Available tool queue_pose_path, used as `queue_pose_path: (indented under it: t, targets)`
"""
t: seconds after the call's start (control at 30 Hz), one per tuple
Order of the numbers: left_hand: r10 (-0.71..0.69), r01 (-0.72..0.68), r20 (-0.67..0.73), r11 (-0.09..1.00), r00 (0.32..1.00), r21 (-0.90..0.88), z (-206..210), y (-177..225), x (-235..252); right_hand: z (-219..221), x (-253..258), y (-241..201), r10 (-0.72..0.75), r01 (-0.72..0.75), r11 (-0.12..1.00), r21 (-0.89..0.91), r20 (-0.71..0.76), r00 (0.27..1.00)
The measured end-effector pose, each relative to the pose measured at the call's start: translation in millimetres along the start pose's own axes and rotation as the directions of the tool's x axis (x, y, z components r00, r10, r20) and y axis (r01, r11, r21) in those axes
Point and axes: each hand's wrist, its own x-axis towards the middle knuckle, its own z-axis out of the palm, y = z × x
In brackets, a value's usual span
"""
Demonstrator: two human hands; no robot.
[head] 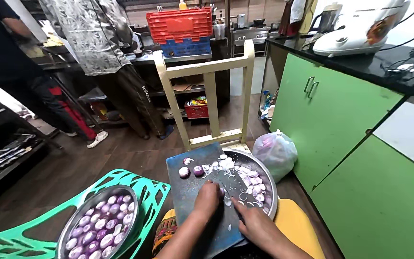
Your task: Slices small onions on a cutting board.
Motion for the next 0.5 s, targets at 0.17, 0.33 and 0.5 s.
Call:
queue_pose_path:
  t: [0.17, 0.33, 0.5]
  targets:
    - [-0.027, 0.018, 0.071, 0.993, 0.997, 0.119, -8.7, 13.7, 3.5, 0.4, 10.2, -4.3, 0.018, -0.016, 0.999, -0.029, 0.069, 0.997]
    - [-0.020, 0.008, 0.088, 0.990, 0.996, 0.143, -14.6, 18.2, 8.1, 0.0, -11.1, -3.6, -0.019, 0.019, 1.000, 0.001, 0.036, 0.999]
    - [-0.021, -0.001, 0.116, 0.984, 0.993, 0.180, -13.3, 22.9, 8.2, 1.7, 8.8, -10.4, 0.020, -0.020, 1.000, -0.001, 0.062, 0.998]
